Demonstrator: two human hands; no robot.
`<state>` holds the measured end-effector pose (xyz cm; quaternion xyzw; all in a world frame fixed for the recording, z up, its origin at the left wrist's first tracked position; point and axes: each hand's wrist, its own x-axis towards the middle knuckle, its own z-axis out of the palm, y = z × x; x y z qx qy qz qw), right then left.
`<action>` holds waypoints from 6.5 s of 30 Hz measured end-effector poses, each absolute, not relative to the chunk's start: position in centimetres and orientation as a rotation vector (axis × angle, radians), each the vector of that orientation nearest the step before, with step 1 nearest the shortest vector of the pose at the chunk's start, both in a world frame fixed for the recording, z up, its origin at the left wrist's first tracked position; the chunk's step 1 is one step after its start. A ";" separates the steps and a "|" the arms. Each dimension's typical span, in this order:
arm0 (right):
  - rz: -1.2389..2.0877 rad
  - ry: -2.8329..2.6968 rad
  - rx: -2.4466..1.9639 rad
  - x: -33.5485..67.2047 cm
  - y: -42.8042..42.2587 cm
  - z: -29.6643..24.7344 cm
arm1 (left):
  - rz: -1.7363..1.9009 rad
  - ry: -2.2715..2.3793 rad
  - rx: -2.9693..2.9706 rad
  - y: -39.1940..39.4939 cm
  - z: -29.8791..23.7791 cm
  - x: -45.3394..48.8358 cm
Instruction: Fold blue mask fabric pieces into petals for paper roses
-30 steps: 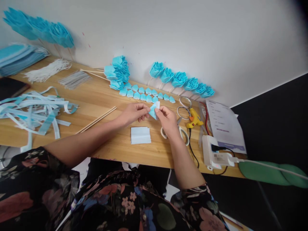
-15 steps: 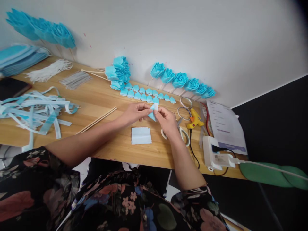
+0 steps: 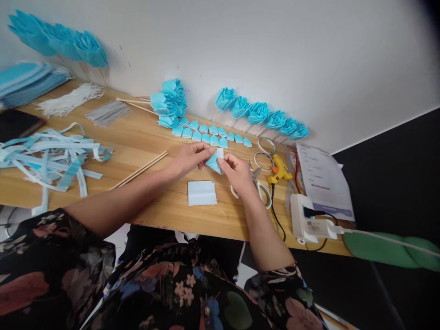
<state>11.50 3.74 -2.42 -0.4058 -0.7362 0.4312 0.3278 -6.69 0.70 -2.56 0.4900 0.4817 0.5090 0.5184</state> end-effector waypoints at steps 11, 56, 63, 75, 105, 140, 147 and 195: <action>1.084 -1.856 -1.065 11.5 3.9 -2.7 | 1.157 1.157 1.212 0.6 -2.4 -6.6; 1.231 -1.818 -1.047 11.6 4.1 -2.6 | 1.099 1.261 1.257 0.6 -2.3 -6.6; 1.152 -1.809 -1.051 11.6 4.2 -3.1 | 1.110 1.246 1.207 0.6 -2.0 -6.5; 1.101 -1.775 -1.058 11.7 4.3 -3.1 | 1.154 1.199 1.159 0.5 -2.1 -6.6; 1.262 -1.503 -1.044 11.4 4.5 -3.3 | 0.977 1.190 1.319 0.2 -2.4 -6.4; 0.655 -2.119 -0.758 12.1 4.4 -2.7 | 1.168 1.018 0.948 1.1 -3.1 -6.9; 0.886 -1.963 -0.840 11.7 4.4 -3.0 | 1.202 1.126 1.145 0.7 -2.7 -6.7; 0.892 -1.905 -0.932 11.6 4.0 -2.9 | 0.946 1.084 1.315 0.8 -2.8 -6.7</action>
